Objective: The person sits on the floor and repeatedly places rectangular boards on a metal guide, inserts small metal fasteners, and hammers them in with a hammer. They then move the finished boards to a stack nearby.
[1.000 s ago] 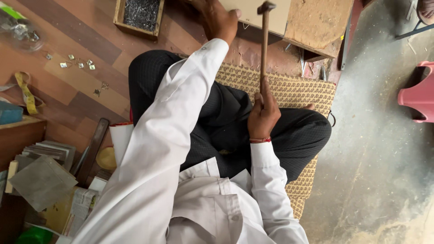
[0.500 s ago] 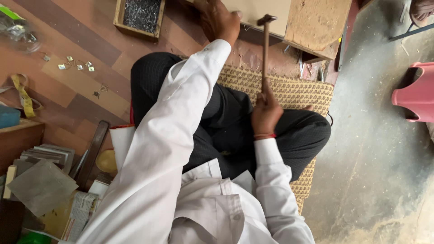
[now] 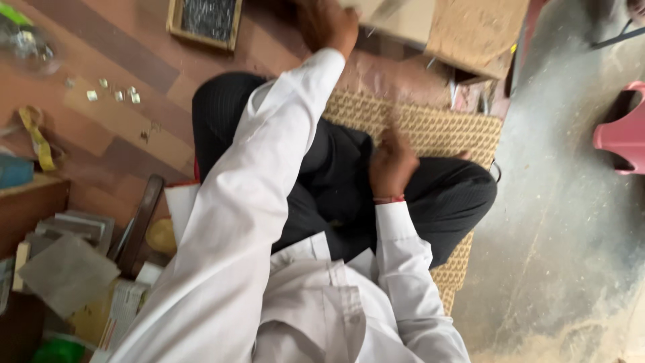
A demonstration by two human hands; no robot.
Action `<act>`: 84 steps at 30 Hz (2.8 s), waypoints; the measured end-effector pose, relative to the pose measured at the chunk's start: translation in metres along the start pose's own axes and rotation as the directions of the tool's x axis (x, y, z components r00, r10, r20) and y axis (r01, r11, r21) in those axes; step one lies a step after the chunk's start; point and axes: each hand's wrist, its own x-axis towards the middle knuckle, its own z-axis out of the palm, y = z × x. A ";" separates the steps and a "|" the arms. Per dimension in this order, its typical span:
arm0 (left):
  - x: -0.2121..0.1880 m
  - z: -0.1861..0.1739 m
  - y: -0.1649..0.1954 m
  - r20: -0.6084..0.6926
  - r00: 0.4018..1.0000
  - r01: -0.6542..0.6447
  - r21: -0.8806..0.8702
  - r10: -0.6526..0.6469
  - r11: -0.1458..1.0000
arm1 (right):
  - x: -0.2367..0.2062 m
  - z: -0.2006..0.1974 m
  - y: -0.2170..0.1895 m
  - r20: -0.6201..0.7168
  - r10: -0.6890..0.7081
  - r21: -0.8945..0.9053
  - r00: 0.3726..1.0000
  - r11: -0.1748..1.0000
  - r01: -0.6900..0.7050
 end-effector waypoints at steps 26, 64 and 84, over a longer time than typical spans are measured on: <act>0.023 -0.022 0.002 -0.100 0.994 -0.061 -0.116 0.050 0.991 | 0.073 -0.022 0.103 0.567 0.461 0.758 0.683 0.034 -0.652; 0.045 0.064 0.514 0.366 0.853 0.240 -0.908 0.371 0.344 | 0.112 -0.114 0.159 0.130 0.606 0.938 0.785 0.182 -0.296; -0.225 0.104 0.252 0.557 0.409 -0.700 -0.318 0.723 0.640 | 0.072 -0.137 0.187 0.094 0.558 0.982 0.825 0.082 -0.168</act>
